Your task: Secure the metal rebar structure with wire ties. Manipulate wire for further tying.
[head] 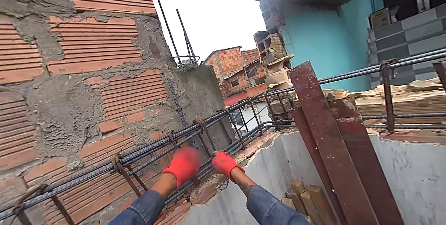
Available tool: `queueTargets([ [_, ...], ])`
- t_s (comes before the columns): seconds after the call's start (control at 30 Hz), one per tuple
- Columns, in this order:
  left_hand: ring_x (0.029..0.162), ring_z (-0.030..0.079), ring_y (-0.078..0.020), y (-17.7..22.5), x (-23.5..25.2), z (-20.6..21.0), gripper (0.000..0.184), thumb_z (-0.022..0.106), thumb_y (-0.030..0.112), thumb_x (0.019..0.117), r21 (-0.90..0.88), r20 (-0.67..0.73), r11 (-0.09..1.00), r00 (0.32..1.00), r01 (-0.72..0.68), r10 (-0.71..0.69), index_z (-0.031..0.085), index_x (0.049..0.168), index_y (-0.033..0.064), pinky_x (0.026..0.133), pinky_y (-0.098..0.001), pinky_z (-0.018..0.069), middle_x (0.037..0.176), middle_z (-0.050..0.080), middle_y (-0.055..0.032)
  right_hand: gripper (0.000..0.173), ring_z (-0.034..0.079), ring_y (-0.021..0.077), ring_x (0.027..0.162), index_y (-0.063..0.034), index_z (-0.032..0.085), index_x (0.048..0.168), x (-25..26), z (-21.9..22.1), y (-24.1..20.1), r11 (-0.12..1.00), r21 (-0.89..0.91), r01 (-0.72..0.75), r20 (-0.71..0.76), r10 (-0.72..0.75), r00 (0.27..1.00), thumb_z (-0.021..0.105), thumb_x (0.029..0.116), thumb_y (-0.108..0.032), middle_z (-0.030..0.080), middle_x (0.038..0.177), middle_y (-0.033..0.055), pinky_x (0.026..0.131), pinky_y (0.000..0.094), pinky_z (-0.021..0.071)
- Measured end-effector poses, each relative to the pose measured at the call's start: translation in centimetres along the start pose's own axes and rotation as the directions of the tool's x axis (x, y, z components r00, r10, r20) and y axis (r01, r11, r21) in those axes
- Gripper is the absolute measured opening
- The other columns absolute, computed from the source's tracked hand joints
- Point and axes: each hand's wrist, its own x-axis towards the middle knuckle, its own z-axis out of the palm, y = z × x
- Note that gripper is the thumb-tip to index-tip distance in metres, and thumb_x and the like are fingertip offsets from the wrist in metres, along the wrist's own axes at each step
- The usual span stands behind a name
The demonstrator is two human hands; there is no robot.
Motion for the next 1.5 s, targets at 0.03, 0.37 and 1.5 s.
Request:
queueTargets([
  [0.03, 0.127, 0.060, -0.0306, -0.4, -0.7, 0.1, 0.044, 0.041, 0.032, 0.1072, -0.051, -0.026, 0.998, 0.999, -0.029, 0.028, 0.070, 0.111, -0.0012, 0.121, -0.0467, 0.0305, 0.123, 0.068, -0.0194, 0.037, 0.063, 0.0385, 0.122, 0.0003, 0.062, 0.126, 0.3, 0.0, -0.6, 0.998, -0.060, -0.008, 0.028, 0.010, 1.000, 0.052, 0.1026, -0.027, 0.065, 0.128, 0.0248, 0.099, 0.0607, 0.0492],
  [0.37, 0.086, 0.066, -0.0326, 3.0, -6.5, 2.3, 0.034, 0.051, 0.021, 0.1023, -0.352, -0.339, 0.863, 0.909, -0.362, 0.243, 0.064, 0.081, -0.0026, 0.081, -0.0464, 0.0543, 0.086, 0.064, -0.0199, 0.032, 0.067, 0.0447, 0.110, -0.0069, 0.066, 0.126, 5.4, 5.1, -2.5, 0.969, -0.147, 0.198, -0.135, -0.218, 0.966, 0.062, 0.0960, -0.018, 0.069, 0.117, 0.0239, 0.085, 0.0679, 0.0529],
  [1.5, 0.070, 0.061, -0.0177, 6.6, -15.9, 4.4, 0.039, 0.051, 0.020, 0.0984, -0.613, -0.631, 0.709, 0.756, -0.348, -0.174, 0.059, 0.064, 0.0048, 0.066, -0.0343, 0.0506, 0.068, 0.058, -0.0082, 0.027, 0.067, 0.0397, 0.098, -0.0047, 0.071, 0.117, -2.9, -0.7, -1.7, 0.959, 0.273, 0.074, -0.314, 0.016, 0.949, 0.055, 0.1044, -0.023, 0.070, 0.106, 0.0238, 0.085, 0.0616, 0.0507],
])
